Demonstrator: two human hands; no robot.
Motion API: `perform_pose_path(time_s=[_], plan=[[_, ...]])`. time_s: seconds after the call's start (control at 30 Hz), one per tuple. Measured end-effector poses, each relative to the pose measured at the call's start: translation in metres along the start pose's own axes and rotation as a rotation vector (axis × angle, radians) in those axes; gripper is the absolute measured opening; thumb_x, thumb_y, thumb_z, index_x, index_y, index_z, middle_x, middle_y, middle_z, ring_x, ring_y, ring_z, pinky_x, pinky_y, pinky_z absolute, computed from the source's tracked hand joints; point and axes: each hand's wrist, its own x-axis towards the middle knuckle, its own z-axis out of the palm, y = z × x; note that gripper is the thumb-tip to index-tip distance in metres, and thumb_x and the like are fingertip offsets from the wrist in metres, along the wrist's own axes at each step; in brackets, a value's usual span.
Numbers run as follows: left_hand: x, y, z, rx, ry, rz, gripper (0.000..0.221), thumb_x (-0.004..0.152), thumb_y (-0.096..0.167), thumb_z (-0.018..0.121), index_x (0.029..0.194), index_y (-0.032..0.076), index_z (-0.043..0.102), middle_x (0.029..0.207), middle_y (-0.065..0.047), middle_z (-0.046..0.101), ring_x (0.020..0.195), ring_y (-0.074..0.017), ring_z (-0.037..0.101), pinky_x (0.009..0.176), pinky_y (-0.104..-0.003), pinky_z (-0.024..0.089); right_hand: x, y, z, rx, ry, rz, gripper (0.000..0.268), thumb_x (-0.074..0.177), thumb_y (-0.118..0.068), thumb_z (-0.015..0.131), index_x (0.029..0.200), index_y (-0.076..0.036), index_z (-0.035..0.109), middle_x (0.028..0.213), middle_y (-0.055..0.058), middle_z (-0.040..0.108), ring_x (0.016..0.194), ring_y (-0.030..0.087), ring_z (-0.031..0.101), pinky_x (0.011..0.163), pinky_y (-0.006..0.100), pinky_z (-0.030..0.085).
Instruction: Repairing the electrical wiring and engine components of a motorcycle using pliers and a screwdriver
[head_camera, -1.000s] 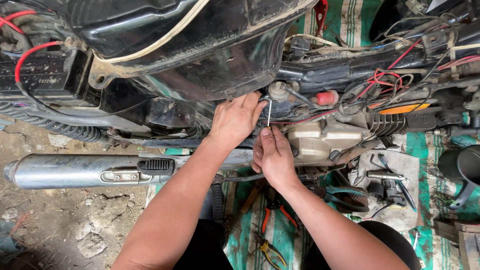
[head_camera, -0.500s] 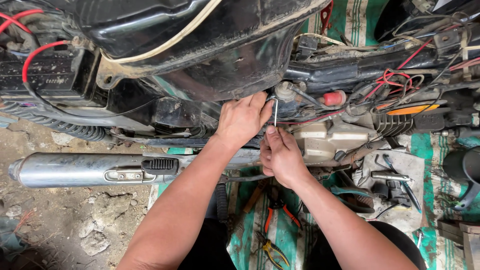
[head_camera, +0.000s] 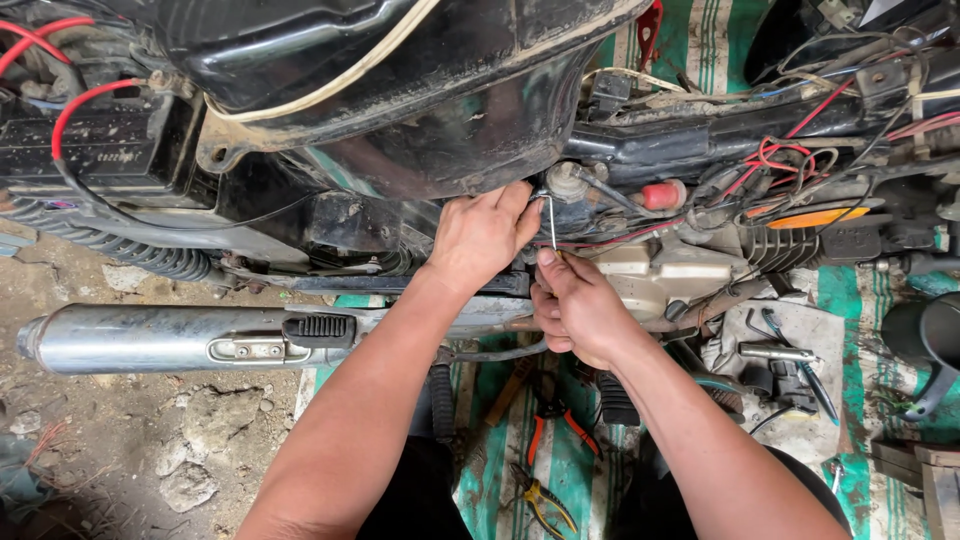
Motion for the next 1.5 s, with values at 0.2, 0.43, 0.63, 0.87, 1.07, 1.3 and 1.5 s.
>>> perform_pose_path(time_s=[0.2,0.43,0.63,0.87,1.07,1.3,1.5], plan=[[0.005,0.001,-0.007,-0.003,0.025,0.009,0.03,0.11,0.052,0.058,0.097,0.026,0.065,0.073,0.001,0.059,0.068,-0.0272,0.074,0.06,-0.044,0.064,-0.001,-0.004,-0.006,-0.009,-0.037,0.014,0.048,0.124,-0.043,0.04,0.086,-0.012,0.045,0.061,-0.003,0.027,0.035,0.01,0.03,0.024,0.03,0.032],[0.0,-0.004,0.003,-0.012,0.031,0.024,0.028,0.11,0.051,0.059,0.101,0.026,0.068,0.076,0.0,0.061,0.07,-0.0268,0.075,0.061,-0.043,0.065,0.0,-0.002,-0.01,-0.008,-0.03,0.037,0.046,0.123,-0.042,0.042,0.088,-0.011,0.046,0.061,-0.003,0.027,0.035,0.01,0.03,0.023,0.031,0.031],[-0.005,-0.006,-0.014,-0.108,-0.102,0.015,0.025,0.114,0.034,0.057,0.13,0.02,0.069,0.097,-0.009,0.073,0.078,-0.0419,0.077,0.068,-0.057,0.066,-0.008,0.013,0.016,0.006,0.109,-0.057,0.045,0.124,-0.039,0.037,0.088,-0.013,0.045,0.064,-0.002,0.03,0.039,0.011,0.034,0.029,0.028,0.032],[-0.003,-0.003,-0.02,-0.13,-0.263,-0.029,0.029,0.117,0.036,0.052,0.136,0.018,0.066,0.102,-0.012,0.074,0.086,-0.0437,0.078,0.075,-0.059,0.066,0.015,0.039,0.018,0.151,0.1,-0.175,0.045,0.124,-0.04,0.034,0.092,-0.012,0.046,0.062,0.002,0.033,0.04,0.016,0.035,0.035,0.033,0.034],[-0.001,0.001,-0.04,-0.166,-0.238,-0.017,0.037,0.113,0.027,0.065,0.148,0.014,0.062,0.113,-0.016,0.076,0.088,-0.0438,0.08,0.076,-0.058,0.068,0.032,0.058,0.015,0.225,0.011,-0.241,0.043,0.125,-0.039,0.03,0.097,-0.011,0.047,0.066,0.004,0.036,0.045,0.018,0.038,0.042,0.035,0.037],[-0.006,0.001,-0.02,-0.142,-0.145,-0.047,0.033,0.113,0.032,0.067,0.14,0.013,0.07,0.106,-0.014,0.079,0.084,-0.04,0.082,0.072,-0.055,0.069,0.034,0.066,0.009,0.238,-0.032,-0.286,0.042,0.126,-0.038,0.029,0.101,-0.01,0.048,0.067,0.005,0.038,0.046,0.019,0.041,0.043,0.036,0.04],[-0.008,0.0,-0.015,-0.095,-0.118,-0.061,0.032,0.111,0.039,0.069,0.133,0.017,0.075,0.102,-0.011,0.08,0.087,-0.036,0.083,0.073,-0.051,0.069,0.044,0.07,0.018,0.302,0.023,-0.274,0.041,0.125,-0.039,0.035,0.099,-0.009,0.049,0.062,0.005,0.036,0.04,0.02,0.038,0.037,0.038,0.038]])
